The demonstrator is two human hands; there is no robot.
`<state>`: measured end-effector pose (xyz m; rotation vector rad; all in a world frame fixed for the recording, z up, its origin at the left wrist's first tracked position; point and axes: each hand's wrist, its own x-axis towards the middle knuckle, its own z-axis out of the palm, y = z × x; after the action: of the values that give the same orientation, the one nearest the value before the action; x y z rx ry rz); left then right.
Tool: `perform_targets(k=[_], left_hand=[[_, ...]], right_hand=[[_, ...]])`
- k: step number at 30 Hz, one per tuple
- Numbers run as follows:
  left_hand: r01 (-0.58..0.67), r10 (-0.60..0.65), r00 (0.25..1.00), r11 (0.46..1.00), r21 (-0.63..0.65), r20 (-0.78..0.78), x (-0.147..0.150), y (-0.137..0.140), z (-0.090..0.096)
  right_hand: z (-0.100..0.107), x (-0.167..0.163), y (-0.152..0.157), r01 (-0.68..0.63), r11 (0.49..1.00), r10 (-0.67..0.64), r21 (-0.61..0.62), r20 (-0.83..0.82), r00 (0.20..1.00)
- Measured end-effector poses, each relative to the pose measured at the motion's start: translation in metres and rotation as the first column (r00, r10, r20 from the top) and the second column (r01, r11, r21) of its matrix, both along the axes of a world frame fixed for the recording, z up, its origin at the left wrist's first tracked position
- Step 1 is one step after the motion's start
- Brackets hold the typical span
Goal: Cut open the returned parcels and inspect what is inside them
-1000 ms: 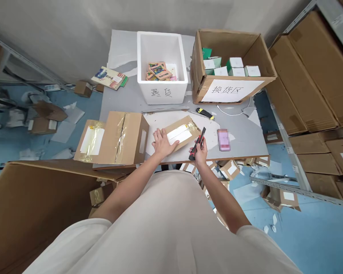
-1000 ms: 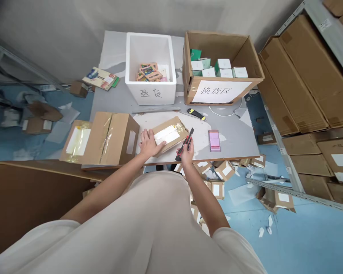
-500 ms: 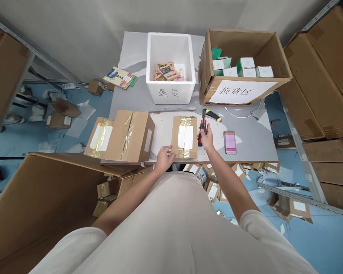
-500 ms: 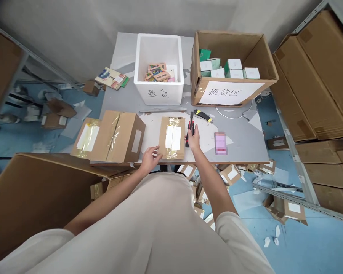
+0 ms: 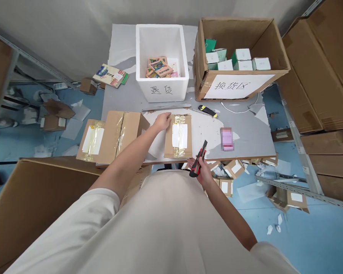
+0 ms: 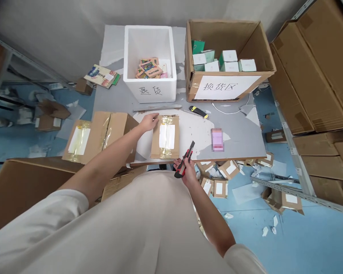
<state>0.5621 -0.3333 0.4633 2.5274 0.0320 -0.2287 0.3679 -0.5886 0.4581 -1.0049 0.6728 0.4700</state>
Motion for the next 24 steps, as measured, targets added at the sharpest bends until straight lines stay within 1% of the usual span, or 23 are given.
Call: perform_targets(k=[2, 4, 6, 8, 10, 12, 13, 15, 16, 17, 18, 19, 20, 21, 22, 23, 24], left_hand=[[-0.096, 0.096, 0.995, 0.995, -0.029, 0.016, -0.004, 0.004, -0.002], [-0.209, 0.211, 0.977, 0.977, -0.052, 0.031, -0.019, 0.009, -0.001], [-0.321, 0.323, 0.946, 0.945, -0.062, 0.029, -0.044, 0.014, 0.001], [-0.404, 0.407, 0.913, 0.911, -0.085, 0.017, -0.078, 0.015, 0.000], [-0.445, 0.451, 0.892, 0.876, -0.184, -0.010, -0.115, 0.011, -0.004], [-0.493, 0.491, 0.867, 0.817, -0.299, -0.088, -0.148, 0.003, -0.009], [-0.517, 0.506, 0.854, 0.792, -0.326, -0.124, -0.160, -0.002, -0.011], [-0.557, 0.538, 0.829, 0.766, -0.320, -0.153, -0.176, -0.010, -0.012], [-0.564, 0.553, 0.823, 0.772, -0.292, -0.128, -0.179, -0.013, -0.011], [-0.558, 0.558, 0.826, 0.791, -0.252, -0.076, -0.178, -0.015, -0.008], [-0.533, 0.543, 0.840, 0.822, -0.201, -0.006, -0.174, -0.017, -0.005], [-0.486, 0.499, 0.864, 0.862, -0.143, 0.072, -0.167, -0.017, -0.001], [-0.413, 0.419, 0.897, 0.908, -0.076, 0.140, -0.159, -0.018, 0.004], [-0.315, 0.310, 0.933, 0.949, -0.002, 0.184, -0.150, -0.019, 0.008], [-0.204, 0.186, 0.963, 0.976, 0.076, 0.192, -0.140, -0.020, 0.011], [-0.094, 0.067, 0.983, 0.984, 0.153, 0.172, -0.130, -0.021, 0.014], [0.002, -0.032, 0.991, 0.975, 0.222, 0.130, -0.121, -0.024, 0.016]], right_hand=[[-0.001, 0.009, 0.000, 0.023, 0.999, -0.022, -0.040, 0.034, 0.999], [-0.003, 0.028, -0.007, 0.029, 0.993, -0.020, -0.115, 0.078, 0.997], [-0.006, 0.055, -0.020, 0.027, 0.981, 0.002, -0.190, 0.151, 0.989], [-0.009, 0.088, -0.031, 0.016, 0.969, 0.048, -0.247, 0.251, 0.967], [-0.011, 0.124, -0.036, -0.018, 0.958, 0.119, -0.286, 0.339, 0.933], [-0.011, 0.155, -0.035, -0.095, 0.944, 0.219, -0.317, 0.381, 0.898], [-0.011, 0.166, -0.033, -0.140, 0.930, 0.274, -0.340, 0.387, 0.880], [-0.009, 0.181, -0.029, -0.207, 0.890, 0.373, -0.406, 0.386, 0.844], [-0.008, 0.184, -0.030, -0.220, 0.867, 0.408, -0.447, 0.383, 0.828], [-0.006, 0.183, -0.032, -0.221, 0.842, 0.435, -0.493, 0.375, 0.818], [-0.004, 0.180, -0.037, -0.221, 0.809, 0.462, -0.544, 0.356, 0.812], [-0.002, 0.174, -0.044, -0.229, 0.766, 0.494, -0.601, 0.322, 0.807], [0.000, 0.167, -0.053, -0.249, 0.713, 0.532, -0.655, 0.275, 0.801], [0.003, 0.158, -0.063, -0.282, 0.657, 0.572, -0.699, 0.219, 0.790], [0.006, 0.148, -0.072, -0.327, 0.602, 0.615, -0.728, 0.163, 0.771], [0.010, 0.139, -0.081, -0.376, 0.554, 0.658, -0.743, 0.113, 0.745], [0.014, 0.130, -0.087, -0.421, 0.513, 0.696, -0.748, 0.076, 0.714]])
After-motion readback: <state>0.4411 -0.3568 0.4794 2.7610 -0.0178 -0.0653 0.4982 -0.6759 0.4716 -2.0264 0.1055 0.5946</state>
